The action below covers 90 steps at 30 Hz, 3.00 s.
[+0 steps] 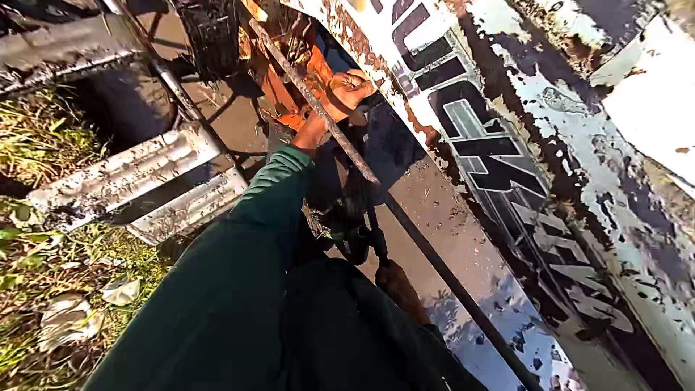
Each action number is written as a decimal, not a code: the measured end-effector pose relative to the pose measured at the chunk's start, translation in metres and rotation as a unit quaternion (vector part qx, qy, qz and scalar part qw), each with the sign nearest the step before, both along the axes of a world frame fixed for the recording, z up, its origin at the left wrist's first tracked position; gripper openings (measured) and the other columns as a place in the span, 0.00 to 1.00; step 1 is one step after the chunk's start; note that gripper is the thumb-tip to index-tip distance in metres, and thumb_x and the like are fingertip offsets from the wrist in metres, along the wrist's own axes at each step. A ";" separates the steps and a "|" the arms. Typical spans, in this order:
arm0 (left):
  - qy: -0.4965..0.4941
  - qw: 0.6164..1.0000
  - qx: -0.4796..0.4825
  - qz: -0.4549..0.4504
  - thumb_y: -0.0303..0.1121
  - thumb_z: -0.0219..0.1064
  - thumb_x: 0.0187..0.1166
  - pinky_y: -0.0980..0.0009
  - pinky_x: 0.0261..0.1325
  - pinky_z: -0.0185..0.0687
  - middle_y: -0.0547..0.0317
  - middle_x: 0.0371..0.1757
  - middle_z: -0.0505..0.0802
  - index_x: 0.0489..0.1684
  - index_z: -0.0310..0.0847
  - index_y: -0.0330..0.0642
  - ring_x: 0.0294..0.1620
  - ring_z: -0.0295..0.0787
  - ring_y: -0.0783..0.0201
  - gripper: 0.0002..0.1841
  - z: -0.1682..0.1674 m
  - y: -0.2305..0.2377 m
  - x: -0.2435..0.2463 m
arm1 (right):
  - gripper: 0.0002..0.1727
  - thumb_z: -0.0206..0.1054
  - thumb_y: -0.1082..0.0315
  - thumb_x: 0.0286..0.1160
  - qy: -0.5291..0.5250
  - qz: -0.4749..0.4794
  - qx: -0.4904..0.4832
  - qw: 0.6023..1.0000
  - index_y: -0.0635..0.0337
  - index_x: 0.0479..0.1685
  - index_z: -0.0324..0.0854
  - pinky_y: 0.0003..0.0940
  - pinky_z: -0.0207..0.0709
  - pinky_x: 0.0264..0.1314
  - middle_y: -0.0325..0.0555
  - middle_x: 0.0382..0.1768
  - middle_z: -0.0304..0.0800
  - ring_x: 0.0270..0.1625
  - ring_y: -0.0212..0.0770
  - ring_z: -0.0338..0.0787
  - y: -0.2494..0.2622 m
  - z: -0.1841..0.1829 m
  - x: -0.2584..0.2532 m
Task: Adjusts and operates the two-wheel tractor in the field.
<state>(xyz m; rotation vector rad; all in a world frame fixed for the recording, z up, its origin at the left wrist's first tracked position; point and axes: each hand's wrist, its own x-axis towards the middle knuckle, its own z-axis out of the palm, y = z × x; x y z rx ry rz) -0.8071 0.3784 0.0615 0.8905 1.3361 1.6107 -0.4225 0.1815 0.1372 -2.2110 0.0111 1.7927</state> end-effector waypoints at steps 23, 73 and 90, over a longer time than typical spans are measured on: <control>-0.390 0.835 -0.383 0.061 0.26 0.65 0.80 0.52 0.56 0.80 0.44 0.55 0.85 0.66 0.76 0.34 0.53 0.81 0.53 0.17 -0.056 -0.111 0.139 | 0.23 0.32 0.57 0.93 -0.047 -0.029 -0.006 0.998 0.51 0.24 0.60 0.18 0.50 0.04 0.29 0.03 0.53 0.02 0.23 0.56 -0.006 -0.047 -0.004; -0.464 0.790 -0.324 0.236 0.26 0.70 0.80 0.67 0.39 0.87 0.52 0.35 0.88 0.52 0.78 0.36 0.33 0.87 0.61 0.09 0.132 -0.340 0.285 | 0.18 0.36 0.62 0.97 -0.112 0.277 0.107 0.948 0.57 0.35 0.63 0.19 0.59 0.07 0.29 0.06 0.57 0.04 0.24 0.59 -0.147 0.112 0.174; -0.098 0.930 -0.256 0.244 0.21 0.69 0.77 0.80 0.31 0.79 0.72 0.27 0.89 0.39 0.86 0.41 0.23 0.79 0.79 0.04 0.157 -0.438 0.136 | 0.20 0.35 0.62 0.96 -0.118 0.285 0.060 0.949 0.54 0.29 0.62 0.17 0.60 0.10 0.26 0.05 0.56 0.05 0.22 0.59 -0.152 0.104 0.107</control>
